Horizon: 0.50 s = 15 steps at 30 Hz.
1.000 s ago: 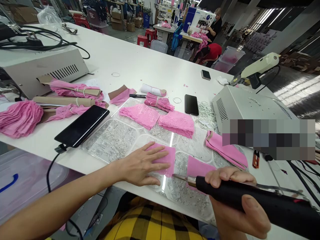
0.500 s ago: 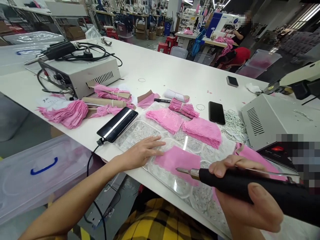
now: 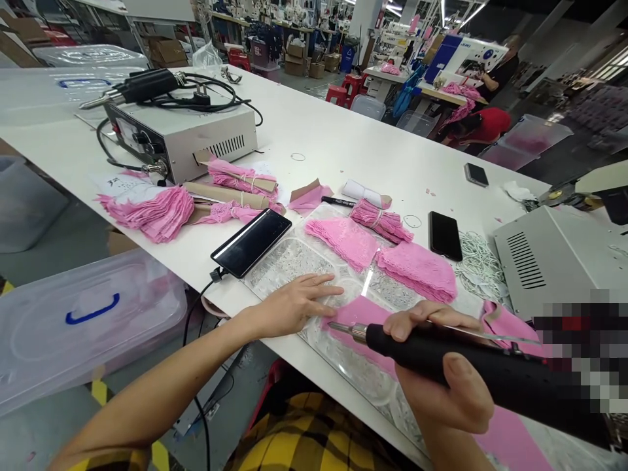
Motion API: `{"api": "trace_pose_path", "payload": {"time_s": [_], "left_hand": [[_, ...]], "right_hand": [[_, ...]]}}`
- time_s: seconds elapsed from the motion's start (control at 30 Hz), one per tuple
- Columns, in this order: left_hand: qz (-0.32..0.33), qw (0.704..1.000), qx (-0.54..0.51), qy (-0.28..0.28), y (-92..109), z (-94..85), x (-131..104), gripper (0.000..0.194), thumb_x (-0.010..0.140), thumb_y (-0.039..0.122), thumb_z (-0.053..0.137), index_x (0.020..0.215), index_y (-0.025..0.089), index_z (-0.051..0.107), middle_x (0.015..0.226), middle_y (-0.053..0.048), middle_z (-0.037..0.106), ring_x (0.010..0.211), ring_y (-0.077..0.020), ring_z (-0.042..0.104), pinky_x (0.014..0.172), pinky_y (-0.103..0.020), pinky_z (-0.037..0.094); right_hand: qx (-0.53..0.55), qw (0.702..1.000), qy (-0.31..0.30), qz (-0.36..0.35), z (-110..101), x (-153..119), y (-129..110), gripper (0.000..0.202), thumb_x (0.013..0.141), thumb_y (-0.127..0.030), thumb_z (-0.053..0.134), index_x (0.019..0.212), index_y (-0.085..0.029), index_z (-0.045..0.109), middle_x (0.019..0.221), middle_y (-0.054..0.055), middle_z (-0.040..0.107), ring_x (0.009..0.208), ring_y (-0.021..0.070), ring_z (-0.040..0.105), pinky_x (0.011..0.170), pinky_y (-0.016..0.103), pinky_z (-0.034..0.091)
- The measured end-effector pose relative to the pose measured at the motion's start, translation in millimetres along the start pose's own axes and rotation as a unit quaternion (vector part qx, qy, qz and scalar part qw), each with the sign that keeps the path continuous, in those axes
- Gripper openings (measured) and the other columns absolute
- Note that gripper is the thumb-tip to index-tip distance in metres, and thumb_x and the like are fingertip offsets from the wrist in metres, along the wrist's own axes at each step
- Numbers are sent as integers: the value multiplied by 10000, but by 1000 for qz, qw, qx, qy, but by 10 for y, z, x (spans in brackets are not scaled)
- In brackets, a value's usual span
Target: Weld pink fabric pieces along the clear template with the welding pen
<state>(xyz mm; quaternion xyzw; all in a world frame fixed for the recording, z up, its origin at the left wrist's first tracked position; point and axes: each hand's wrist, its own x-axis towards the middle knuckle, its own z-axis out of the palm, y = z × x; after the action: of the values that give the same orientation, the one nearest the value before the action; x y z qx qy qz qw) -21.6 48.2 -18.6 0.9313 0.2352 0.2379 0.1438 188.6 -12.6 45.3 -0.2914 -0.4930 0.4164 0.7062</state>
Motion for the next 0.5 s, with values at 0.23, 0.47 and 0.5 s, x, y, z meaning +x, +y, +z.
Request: {"api": "trace_pose_path", "payload": {"time_s": [0.23, 0.47, 0.5], "left_hand": [[-1, 1000, -8, 12, 15, -10, -8, 474, 748, -99, 486, 1025, 203, 724, 1378, -47, 557, 1368, -291, 401, 1055, -457, 440], [6, 999, -4, 33, 19, -8, -3, 451, 754, -93, 489, 993, 199, 736, 1357, -44, 576, 1352, -292, 424, 1042, -447, 456], [6, 999, -2, 34, 21, -10, -3, 453, 752, -94, 490, 992, 200, 736, 1355, -42, 577, 1350, -291, 426, 1040, -446, 458]], "right_hand": [[6, 1000, -5, 2, 4, 2, 47, 197, 787, -304, 609, 942, -183, 620, 877, 26, 556, 617, 140, 601, 601, 358, 509], [-3, 1000, -9, -3, 38, 3, 72, 193, 794, -309, 602, 946, -190, 617, 864, 22, 555, 613, 140, 597, 590, 362, 519], [-4, 1000, -10, -2, 42, 5, 74, 190, 796, -310, 601, 945, -193, 618, 863, 21, 555, 614, 139, 597, 583, 359, 521]]}}
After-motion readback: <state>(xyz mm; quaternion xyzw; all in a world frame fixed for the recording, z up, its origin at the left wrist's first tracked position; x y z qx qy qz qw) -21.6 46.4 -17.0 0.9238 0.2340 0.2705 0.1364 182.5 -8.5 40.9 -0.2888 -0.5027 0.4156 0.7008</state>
